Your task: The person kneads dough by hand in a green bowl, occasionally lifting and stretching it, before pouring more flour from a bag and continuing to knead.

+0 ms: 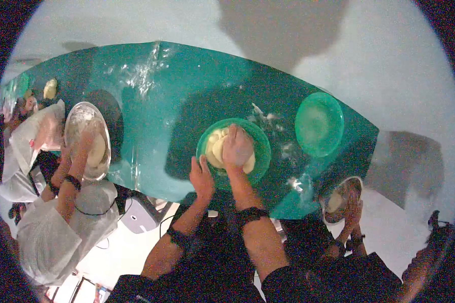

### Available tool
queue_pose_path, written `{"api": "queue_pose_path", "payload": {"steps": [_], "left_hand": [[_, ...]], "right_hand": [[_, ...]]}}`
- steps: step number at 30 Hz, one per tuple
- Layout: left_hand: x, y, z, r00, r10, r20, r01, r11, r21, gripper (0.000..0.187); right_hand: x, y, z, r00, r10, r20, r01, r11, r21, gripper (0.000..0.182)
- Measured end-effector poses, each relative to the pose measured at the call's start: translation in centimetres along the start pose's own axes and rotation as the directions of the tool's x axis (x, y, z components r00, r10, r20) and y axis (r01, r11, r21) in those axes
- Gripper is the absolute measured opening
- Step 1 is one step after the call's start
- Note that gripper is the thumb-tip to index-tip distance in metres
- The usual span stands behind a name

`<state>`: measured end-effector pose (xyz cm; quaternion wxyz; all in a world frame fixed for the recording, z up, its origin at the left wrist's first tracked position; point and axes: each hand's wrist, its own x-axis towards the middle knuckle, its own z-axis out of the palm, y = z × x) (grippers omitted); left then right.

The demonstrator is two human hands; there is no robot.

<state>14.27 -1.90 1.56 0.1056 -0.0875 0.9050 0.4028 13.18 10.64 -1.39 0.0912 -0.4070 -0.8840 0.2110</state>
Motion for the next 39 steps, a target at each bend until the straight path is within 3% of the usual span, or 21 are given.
{"api": "queue_pose_path", "payload": {"steps": [1, 2, 4, 6, 8, 10, 14, 16, 17, 19, 21, 23, 26, 27, 30, 31, 34, 39], "left_hand": [[-0.9, 0.2, -0.1, 0.998, -0.022, -0.052, 0.021, 1.000, -0.016, 0.031], [-0.6, 0.1, -0.3, 1.000, -0.002, 0.001, 0.002, 1.000, -0.015, 0.031], [2.6, 0.6, -1.1, 0.995, 0.042, 0.092, -0.041, 0.999, -0.018, 0.032], [5.1, 1.3, -2.5, 0.961, 0.126, 0.247, -0.103, 0.989, -0.102, 0.033], [7.1, 1.8, -2.4, 0.916, 0.207, 0.343, -0.167, 0.976, -0.143, 0.034], [8.6, 1.6, -2.0, 0.877, 0.272, 0.395, -0.237, 0.962, -0.135, 0.037], [11.1, 3.5, -1.5, 0.819, 0.335, 0.466, -0.371, 0.929, -0.016, 0.041], [12.5, 3.7, -1.1, 0.772, 0.332, 0.542, -0.393, 0.920, -0.003, 0.042], [12.9, 3.9, -0.8, 0.767, 0.343, 0.542, -0.404, 0.915, -0.007, 0.042], [13.5, 4.1, -0.3, 0.757, 0.363, 0.544, -0.426, 0.905, -0.011, 0.042], [13.7, 4.3, -0.3, 0.746, 0.373, 0.552, -0.426, 0.904, -0.036, 0.042], [13.5, 4.5, -0.4, 0.735, 0.365, 0.571, -0.424, 0.905, -0.033, 0.042], [14.2, 5.4, -0.3, 0.711, 0.367, 0.599, -0.449, 0.893, -0.014, 0.043], [14.3, 5.3, 0.1, 0.706, 0.377, 0.600, -0.457, 0.889, -0.021, 0.043], [14.3, 4.7, 0.6, 0.710, 0.420, 0.566, -0.477, 0.877, -0.054, 0.043], [14.3, 4.6, 0.7, 0.717, 0.438, 0.542, -0.482, 0.874, -0.068, 0.042], [14.6, 5.4, 0.1, 0.724, 0.258, 0.640, -0.258, 0.961, -0.096, 0.040], [15.0, 4.9, 0.1, 0.764, 0.287, 0.578, -0.239, 0.958, -0.160, 0.036]], "right_hand": [[-0.7, 0.4, -0.7, 0.999, -0.042, -0.008, 0.042, 0.997, 0.065, 0.024], [-1.1, 0.7, -1.3, 0.996, -0.087, -0.021, 0.089, 0.987, 0.135, 0.025], [-0.6, 0.5, -3.4, 0.990, -0.090, 0.109, 0.060, 0.966, 0.252, 0.030], [0.3, 0.1, -6.1, 0.913, -0.009, 0.409, -0.123, 0.947, 0.296, 0.037], [2.6, -1.4, -5.9, 0.767, 0.087, 0.635, -0.205, 0.972, 0.116, 0.037], [2.1, -1.6, -4.6, 0.712, 0.130, 0.690, -0.224, 0.973, 0.048, 0.034], [1.6, -1.6, -2.3, 0.788, -0.070, 0.611, -0.162, 0.935, 0.317, 0.020], [1.1, -1.1, -3.3, 0.808, -0.285, 0.516, 0.030, 0.894, 0.446, 0.016], [0.6, -0.5, -4.5, 0.804, -0.424, 0.417, 0.214, 0.861, 0.461, 0.015], [0.2, 0.0, -7.1, 0.814, -0.403, 0.419, 0.160, 0.848, 0.505, 0.016], [0.8, -0.3, -9.2, 0.771, -0.101, 0.629, -0.311, 0.802, 0.510, 0.022], [0.8, -1.4, -9.0, 0.712, 0.083, 0.697, -0.236, 0.964, 0.126, 0.029], [-0.9, -6.0, -8.2, 0.901, 0.142, 0.409, -0.161, 0.987, 0.010, 0.037], [-2.4, -5.9, -6.9, 0.972, -0.042, 0.232, 0.034, 0.999, 0.036, 0.036], [-4.2, -4.6, -4.4, 0.845, -0.505, 0.174, 0.523, 0.849, -0.077, 0.032], [-3.4, -4.0, -3.4, 0.827, -0.545, 0.136, 0.554, 0.831, -0.044, 0.032], [-2.3, -2.2, -2.4, 0.798, -0.588, 0.130, 0.579, 0.809, 0.102, 0.031], [2.1, -0.7, -0.6, 0.790, -0.613, -0.014, 0.608, 0.780, 0.144, 0.029]]}}
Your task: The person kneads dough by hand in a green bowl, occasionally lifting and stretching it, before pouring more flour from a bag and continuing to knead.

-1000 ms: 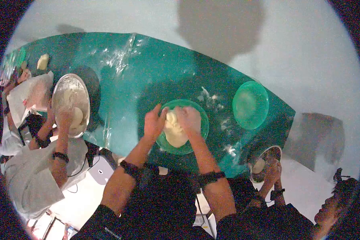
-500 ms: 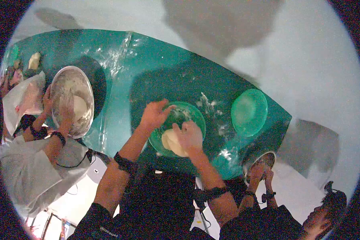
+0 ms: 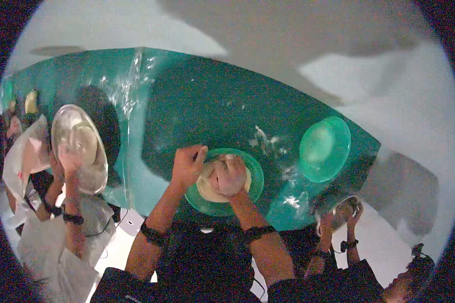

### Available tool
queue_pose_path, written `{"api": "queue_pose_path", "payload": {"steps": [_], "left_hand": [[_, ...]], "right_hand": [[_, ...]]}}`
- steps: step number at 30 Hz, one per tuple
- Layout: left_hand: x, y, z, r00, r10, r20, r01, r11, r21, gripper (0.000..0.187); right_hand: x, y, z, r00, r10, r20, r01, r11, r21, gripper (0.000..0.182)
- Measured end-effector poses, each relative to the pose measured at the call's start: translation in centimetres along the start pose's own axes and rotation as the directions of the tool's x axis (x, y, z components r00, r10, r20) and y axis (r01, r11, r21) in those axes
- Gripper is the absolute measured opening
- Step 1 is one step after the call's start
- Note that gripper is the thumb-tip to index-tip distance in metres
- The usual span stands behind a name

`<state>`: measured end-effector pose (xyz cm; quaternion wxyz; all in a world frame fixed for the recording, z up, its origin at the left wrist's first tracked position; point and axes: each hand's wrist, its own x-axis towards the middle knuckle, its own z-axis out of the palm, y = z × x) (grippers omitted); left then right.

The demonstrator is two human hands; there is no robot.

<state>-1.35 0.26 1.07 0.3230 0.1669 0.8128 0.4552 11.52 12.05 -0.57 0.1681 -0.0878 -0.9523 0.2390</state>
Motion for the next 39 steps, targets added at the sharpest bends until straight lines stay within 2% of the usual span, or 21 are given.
{"api": "queue_pose_path", "payload": {"steps": [4, 5, 6, 8, 10, 13, 16, 18, 19, 20, 22, 25, 28, 29, 30, 31, 32, 34, 37, 39], "left_hand": [[-0.4, -0.1, 0.6, 0.986, 0.118, -0.115, -0.117, 0.993, 0.015, 0.037], [-1.0, 0.0, 0.5, 0.984, 0.074, -0.163, -0.076, 0.997, -0.002, 0.037], [-1.7, 0.0, 0.4, 0.976, 0.033, -0.215, -0.038, 0.999, -0.018, 0.036], [-3.1, -0.4, 0.7, 0.932, -0.027, -0.361, 0.027, 1.000, -0.007, 0.035], [-7.9, -2.4, 3.0, 0.848, -0.112, -0.518, 0.143, 0.990, 0.019, 0.031], [-11.6, -2.0, 5.0, 0.785, -0.231, -0.575, 0.265, 0.964, -0.025, 0.027], [-11.1, -2.8, 4.0, 0.896, -0.124, -0.425, 0.158, 0.986, 0.045, 0.027], [-10.2, -3.0, 3.1, 0.931, -0.040, -0.362, 0.085, 0.990, 0.110, 0.028], [-9.9, -2.9, 2.9, 0.933, 0.011, -0.359, 0.047, 0.987, 0.152, 0.028], [-9.7, -2.8, 3.0, 0.933, 0.063, -0.353, 0.008, 0.981, 0.196, 0.029], [-9.3, -2.4, 2.9, 0.959, 0.019, -0.283, 0.036, 0.982, 0.188, 0.030], [-8.9, -2.4, 2.7, 0.970, 0.011, -0.242, 0.035, 0.982, 0.184, 0.033], [-9.0, -2.3, 2.8, 0.984, -0.057, -0.169, 0.086, 0.982, 0.166, 0.034], [-8.6, -2.3, 2.7, 0.985, -0.094, -0.144, 0.117, 0.980, 0.160, 0.033], [-8.5, -2.6, 2.6, 0.983, -0.050, -0.178, 0.080, 0.983, 0.166, 0.033], [-8.9, -2.7, 2.8, 0.981, -0.010, -0.194, 0.044, 0.984, 0.172, 0.033], [-8.7, -2.6, 3.1, 0.976, 0.041, -0.215, -0.003, 0.985, 0.173, 0.032], [-7.7, -2.2, 3.1, 0.977, -0.004, -0.214, 0.042, 0.983, 0.176, 0.032], [-8.5, -2.6, 2.9, 0.976, -0.105, -0.190, 0.137, 0.978, 0.159, 0.032], [-7.8, -2.5, 3.0, 0.978, -0.135, -0.159, 0.157, 0.979, 0.132, 0.032]], "right_hand": [[-2.2, 2.1, 2.7, 0.986, -0.024, -0.164, 0.006, 0.994, -0.113, 0.026], [-2.3, 2.2, 3.0, 0.978, -0.038, -0.207, 0.007, 0.989, -0.145, 0.026], [-1.4, 1.9, 2.1, 0.992, 0.031, -0.119, -0.042, 0.995, -0.093, 0.023], [-1.2, 1.8, 2.3, 0.981, 0.057, -0.188, -0.072, 0.995, -0.072, 0.015], [-1.1, 0.6, 1.8, 0.973, 0.165, -0.163, -0.178, 0.982, -0.067, 0.014], [-1.5, -1.1, 0.6, 0.967, 0.253, -0.014, -0.253, 0.966, -0.058, 0.019], [-2.4, -2.2, -2.4, 0.910, 0.372, 0.181, -0.390, 0.918, 0.075, 0.025], [-5.3, -1.2, -3.4, 0.846, 0.479, 0.234, -0.532, 0.787, 0.312, 0.029], [-5.2, -1.1, -4.8, 0.800, 0.504, 0.325, -0.592, 0.749, 0.297, 0.033], [-5.2, -1.0, -6.2, 0.745, 0.524, 0.413, -0.649, 0.711, 0.270, 0.036], [-1.5, -3.3, -11.0, 0.548, 0.544, 0.635, -0.684, 0.729, -0.034, 0.046], [-1.5, -2.1, -7.6, 0.369, 0.435, 0.821, -0.658, 0.747, -0.099, 0.041], [-2.7, -2.6, -3.6, 0.697, 0.382, 0.607, -0.391, 0.912, -0.126, 0.036], [-2.7, -2.7, -2.9, 0.816, 0.338, 0.468, -0.348, 0.935, -0.069, 0.037], [-3.4, -3.4, -2.7, 0.901, 0.296, 0.317, -0.306, 0.952, -0.020, 0.039], [-4.8, -4.6, -3.0, 0.951, 0.266, 0.158, -0.271, 0.963, 0.013, 0.042], [-6.1, -5.9, -3.8, 0.895, 0.342, 0.287, -0.353, 0.935, -0.014, 0.044], [-6.3, -8.1, -4.7, 0.739, 0.440, 0.510, -0.466, 0.881, -0.085, 0.048], [-4.4, -11.6, -4.2, 0.887, 0.407, 0.219, -0.399, 0.914, -0.081, 0.045], [-4.9, -12.0, -1.4, 0.923, 0.382, 0.044, -0.379, 0.923, -0.064, 0.043]]}}
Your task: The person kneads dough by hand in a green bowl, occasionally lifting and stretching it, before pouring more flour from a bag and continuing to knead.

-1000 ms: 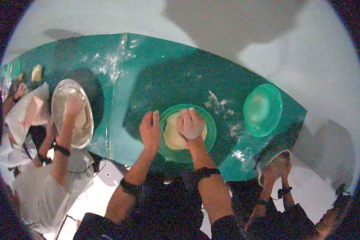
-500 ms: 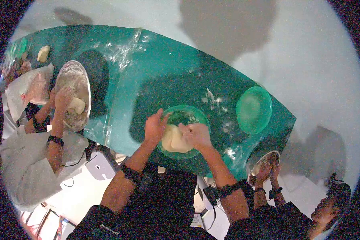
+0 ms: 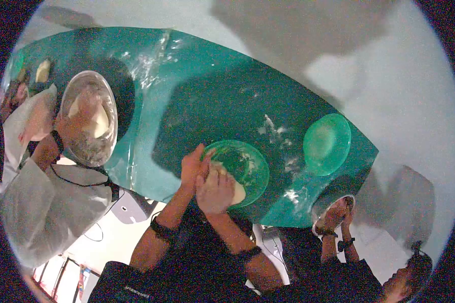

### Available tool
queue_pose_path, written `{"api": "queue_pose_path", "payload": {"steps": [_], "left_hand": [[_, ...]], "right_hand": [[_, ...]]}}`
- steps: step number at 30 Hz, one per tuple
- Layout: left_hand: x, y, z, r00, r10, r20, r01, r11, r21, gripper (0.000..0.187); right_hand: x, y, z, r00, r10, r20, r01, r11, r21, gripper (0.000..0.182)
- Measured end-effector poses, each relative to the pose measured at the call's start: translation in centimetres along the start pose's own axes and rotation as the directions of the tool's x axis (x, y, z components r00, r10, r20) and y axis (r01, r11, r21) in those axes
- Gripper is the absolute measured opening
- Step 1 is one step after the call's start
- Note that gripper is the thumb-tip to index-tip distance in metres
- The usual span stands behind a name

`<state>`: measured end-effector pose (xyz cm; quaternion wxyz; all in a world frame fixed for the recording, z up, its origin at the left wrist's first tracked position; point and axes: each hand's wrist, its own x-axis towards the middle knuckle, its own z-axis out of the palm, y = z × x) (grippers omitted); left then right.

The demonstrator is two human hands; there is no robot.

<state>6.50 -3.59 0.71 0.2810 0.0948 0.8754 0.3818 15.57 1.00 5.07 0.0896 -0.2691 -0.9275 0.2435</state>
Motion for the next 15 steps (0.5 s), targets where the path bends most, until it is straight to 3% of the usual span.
{"api": "queue_pose_path", "payload": {"steps": [4, 7, 10, 13, 15], "left_hand": [[-0.3, 0.2, -0.2, 1.000, 0.019, 0.014, -0.019, 0.999, -0.043, 0.030], [-0.6, 0.4, 0.0, 1.000, -0.006, 0.030, 0.007, 1.000, -0.025, 0.026], [-0.2, 0.6, 0.0, 1.000, -0.003, 0.030, 0.003, 1.000, -0.005, 0.021], [-1.1, 0.0, -0.1, 1.000, 0.020, 0.012, -0.019, 0.999, -0.031, 0.019], [-0.5, 0.2, 0.0, 0.999, 0.038, -0.002, -0.038, 0.997, -0.067, 0.019]], "right_hand": [[0.8, 2.3, 2.1, 0.973, -0.126, -0.195, 0.115, 0.991, -0.069, 0.038], [0.9, 5.5, 3.2, 0.968, -0.169, -0.185, 0.176, 0.984, 0.019, 0.034], [1.7, 7.4, 3.8, 0.948, -0.246, -0.203, 0.243, 0.969, -0.039, 0.029], [3.5, 9.4, 2.9, 0.964, -0.258, -0.067, 0.264, 0.959, 0.106, 0.022], [4.3, 11.0, 3.7, 0.980, -0.198, -0.035, 0.199, 0.980, 0.030, 0.019]]}}
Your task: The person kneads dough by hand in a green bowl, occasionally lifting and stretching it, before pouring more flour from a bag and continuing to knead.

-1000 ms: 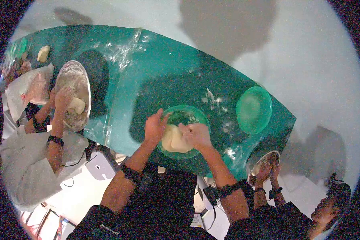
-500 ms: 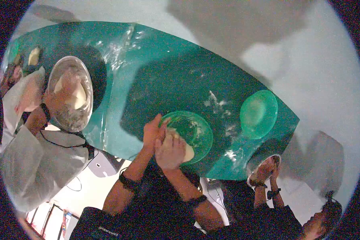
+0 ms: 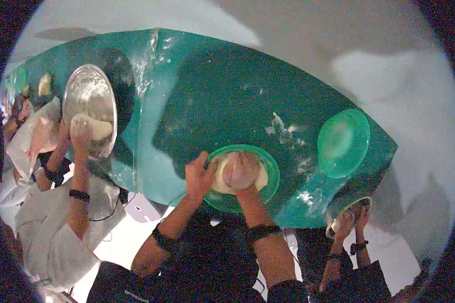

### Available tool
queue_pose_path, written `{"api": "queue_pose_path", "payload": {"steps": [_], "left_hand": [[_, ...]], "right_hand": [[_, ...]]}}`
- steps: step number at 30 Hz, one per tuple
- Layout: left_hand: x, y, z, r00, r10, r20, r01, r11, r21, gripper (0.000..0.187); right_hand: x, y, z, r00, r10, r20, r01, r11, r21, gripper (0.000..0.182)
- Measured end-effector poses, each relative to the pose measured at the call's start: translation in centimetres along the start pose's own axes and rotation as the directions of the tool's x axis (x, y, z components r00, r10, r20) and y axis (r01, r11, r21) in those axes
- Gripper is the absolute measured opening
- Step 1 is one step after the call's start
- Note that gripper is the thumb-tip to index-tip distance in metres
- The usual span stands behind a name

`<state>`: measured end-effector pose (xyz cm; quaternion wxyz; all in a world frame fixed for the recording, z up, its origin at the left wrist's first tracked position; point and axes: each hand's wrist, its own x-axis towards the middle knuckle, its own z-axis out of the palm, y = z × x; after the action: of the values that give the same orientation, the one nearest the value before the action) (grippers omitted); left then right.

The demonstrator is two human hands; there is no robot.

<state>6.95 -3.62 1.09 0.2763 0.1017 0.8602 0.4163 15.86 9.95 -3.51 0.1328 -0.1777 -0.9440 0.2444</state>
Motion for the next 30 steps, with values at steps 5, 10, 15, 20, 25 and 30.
{"api": "queue_pose_path", "payload": {"steps": [5, 10, 15, 20, 25, 30], "left_hand": [[-2.0, 0.0, -0.3, 0.989, 0.026, -0.146, -0.025, 1.000, 0.008, 0.018], [-6.9, 0.2, 1.3, 0.889, -0.261, -0.375, 0.208, 0.962, -0.175, 0.028], [-1.4, -0.5, -3.3, 0.992, -0.003, -0.129, 0.020, 0.990, 0.137, 0.036], [2.6, -0.4, -4.2, 0.978, 0.187, 0.089, -0.202, 0.958, 0.204, 0.038], [2.7, -0.4, -4.3, 0.989, 0.133, 0.064, -0.141, 0.980, 0.139, 0.037], [3.6, 0.4, -4.9, 0.988, 0.125, 0.092, -0.137, 0.980, 0.142, 0.038]], "right_hand": [[1.4, 0.6, 1.1, 0.988, 0.110, -0.112, -0.118, 0.990, -0.073, 0.029], [1.8, -4.1, -1.3, 0.689, 0.725, -0.009, -0.679, 0.649, 0.344, 0.036], [-1.1, -4.3, -5.7, 0.825, 0.530, 0.195, -0.565, 0.772, 0.290, 0.046], [1.9, -5.7, -7.2, 0.687, 0.578, 0.440, -0.656, 0.754, 0.033, 0.055], [4.7, -8.0, -4.7, 0.700, 0.629, 0.337, -0.654, 0.755, -0.049, 0.067], [3.1, -7.9, -8.0, 0.691, 0.556, 0.462, -0.676, 0.724, 0.138, 0.073]]}}
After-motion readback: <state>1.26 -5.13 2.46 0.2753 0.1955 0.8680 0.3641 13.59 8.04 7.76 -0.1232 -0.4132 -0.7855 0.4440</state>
